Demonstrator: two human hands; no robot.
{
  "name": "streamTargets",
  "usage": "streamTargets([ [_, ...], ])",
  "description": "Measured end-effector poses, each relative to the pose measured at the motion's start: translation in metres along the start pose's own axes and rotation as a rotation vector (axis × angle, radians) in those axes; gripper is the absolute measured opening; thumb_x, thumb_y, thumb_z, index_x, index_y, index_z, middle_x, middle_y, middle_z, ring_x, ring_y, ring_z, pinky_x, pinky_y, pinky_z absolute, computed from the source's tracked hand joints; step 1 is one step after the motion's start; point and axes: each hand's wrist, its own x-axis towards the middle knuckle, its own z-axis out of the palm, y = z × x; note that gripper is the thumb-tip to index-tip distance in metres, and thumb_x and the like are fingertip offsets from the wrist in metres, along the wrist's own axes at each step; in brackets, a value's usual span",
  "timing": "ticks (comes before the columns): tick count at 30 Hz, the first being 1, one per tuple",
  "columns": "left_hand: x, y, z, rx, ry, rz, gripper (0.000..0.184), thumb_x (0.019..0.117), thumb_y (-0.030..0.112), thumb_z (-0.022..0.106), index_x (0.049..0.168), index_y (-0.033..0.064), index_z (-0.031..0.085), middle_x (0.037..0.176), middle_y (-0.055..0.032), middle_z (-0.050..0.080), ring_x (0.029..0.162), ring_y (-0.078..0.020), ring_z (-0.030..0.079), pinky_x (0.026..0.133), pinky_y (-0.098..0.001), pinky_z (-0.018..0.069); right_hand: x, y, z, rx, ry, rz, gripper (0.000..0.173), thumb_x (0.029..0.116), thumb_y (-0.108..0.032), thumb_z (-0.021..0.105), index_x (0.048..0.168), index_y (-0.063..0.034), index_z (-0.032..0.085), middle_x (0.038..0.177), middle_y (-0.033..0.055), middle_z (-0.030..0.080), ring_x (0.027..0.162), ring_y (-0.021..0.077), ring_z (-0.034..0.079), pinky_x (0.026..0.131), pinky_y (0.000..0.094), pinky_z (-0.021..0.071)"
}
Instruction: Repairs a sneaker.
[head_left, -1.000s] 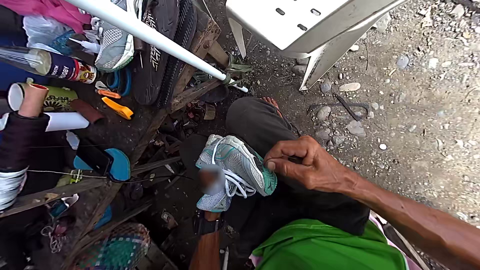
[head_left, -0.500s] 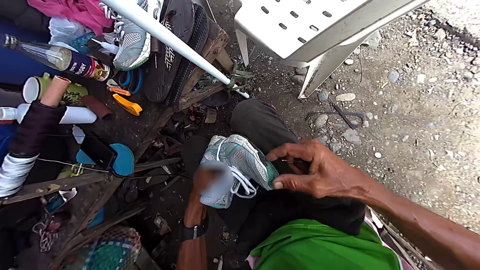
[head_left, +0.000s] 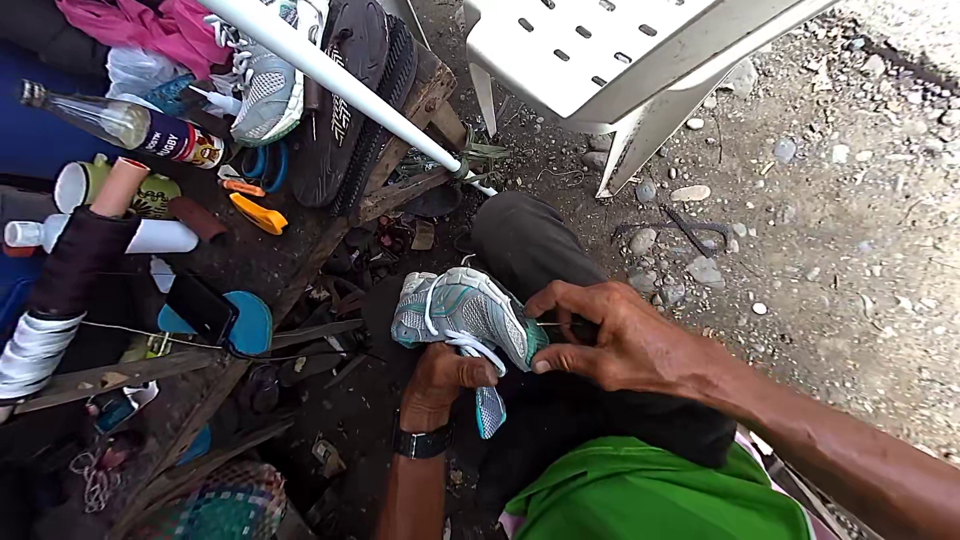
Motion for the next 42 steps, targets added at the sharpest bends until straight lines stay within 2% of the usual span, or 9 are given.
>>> streamTargets([
  [3,0.011,-0.009,0.005,-0.024,0.069,-0.029,0.039,0.0679,0.015,0.091,0.104,0.0148,0.076,0.098,0.0015,0.078,0.091,-0.006,0.073,0.086,-0.0261,0.0607,0.001,-0.003,-0.004,-0.105,-0.016,0.017,0.048,0.0923,-0.053,0.07,0.12,-0.0139,0.064,0.07,-0.0033,0.057,0.058,0.0101,0.052,0.056,0.0327,0.0459],
  [5,0.014,-0.012,0.009,-0.042,0.107,-0.026,0.041,0.0669,0.011,0.091,0.105,0.0119,0.075,0.098,-0.0007,0.077,0.091,-0.0079,0.074,0.086,-0.0279,0.0611,-0.002,-0.005,-0.014,-0.127,0.003,0.033,0.048,0.092,-0.052,0.071,0.12,-0.014,0.064,0.083,-0.0023,0.063,0.069,0.009,0.057,0.063,0.0308,0.0501],
  [7,0.012,-0.012,0.009,-0.052,0.124,-0.021,0.043,0.0655,0.011,0.092,0.105,0.0113,0.074,0.098,-0.0008,0.077,0.091,-0.0075,0.074,0.086,-0.0271,0.0612,-0.008,-0.002,-0.031,-0.102,0.059,0.076,0.042,0.0963,-0.043,0.067,0.125,-0.013,0.063,0.101,-0.0012,0.067,0.082,0.0056,0.062,0.073,0.0265,0.0543],
  [10,0.009,-0.011,0.006,-0.064,0.112,-0.015,0.041,0.067,0.01,0.091,0.105,0.011,0.075,0.098,-0.0006,0.078,0.092,-0.0075,0.074,0.087,-0.0266,0.0609,-0.021,0.002,-0.054,-0.028,0.111,0.101,0.039,0.103,-0.029,0.058,0.139,-0.0147,0.06,0.11,-0.0055,0.07,0.084,-0.0001,0.066,0.074,0.0198,0.0583],
  [13,0.008,-0.011,0.003,-0.082,0.087,-0.014,0.04,0.0686,0.008,0.089,0.106,0.0107,0.076,0.099,-0.0012,0.078,0.093,-0.0078,0.074,0.087,-0.0267,0.0607,-0.029,0.002,-0.043,0.212,-0.003,0.037,0.043,0.1025,-0.026,0.064,0.142,-0.0111,0.06,0.107,-0.0039,0.071,0.075,-0.002,0.059,0.065,0.0143,0.0505],
  [16,0.008,-0.012,0.002,-0.101,0.054,-0.012,0.039,0.0702,0.007,0.088,0.107,0.0104,0.076,0.101,-0.0022,0.078,0.094,-0.0083,0.074,0.088,-0.0273,0.0606,-0.025,0.002,-0.016,0.303,-0.073,-0.013,0.036,0.1035,-0.025,0.062,0.136,-0.008,0.065,0.1,-0.0004,0.07,0.074,-0.0011,0.056,0.066,0.0146,0.0479],
  [21,0.007,-0.012,0.002,-0.108,0.048,-0.014,0.037,0.0718,0.008,0.087,0.107,0.0102,0.076,0.101,-0.003,0.078,0.094,-0.0092,0.074,0.088,-0.0279,0.0606,-0.018,0.003,-0.002,0.247,0.003,0.0,0.032,0.1086,-0.028,0.052,0.127,-0.012,0.072,0.112,-0.0002,0.074,0.101,0.0021,0.067,0.089,0.0219,0.0547],
  [25,0.006,-0.014,0.0,-0.1,0.006,0.007,0.037,0.0747,0.009,0.086,0.11,0.012,0.076,0.104,-0.001,0.078,0.096,-0.0072,0.073,0.09,-0.0263,0.0597,-0.015,0.002,-0.006,0.251,-0.017,-0.016,0.03,0.1081,-0.025,0.052,0.126,-0.0112,0.072,0.109,-0.0003,0.074,0.094,0.0011,0.066,0.083,0.0202,0.0543],
  [42,0.007,-0.015,0.001,-0.134,-0.002,0.017,0.036,0.0759,0.006,0.084,0.111,0.0103,0.075,0.104,-0.0024,0.077,0.097,-0.0083,0.073,0.091,-0.0273,0.0595,-0.015,-0.001,-0.012,0.142,-0.064,-0.023,0.031,0.1071,-0.025,0.051,0.126,-0.0151,0.073,0.105,-0.001,0.074,0.092,0.0034,0.066,0.08,0.0238,0.0539],
])
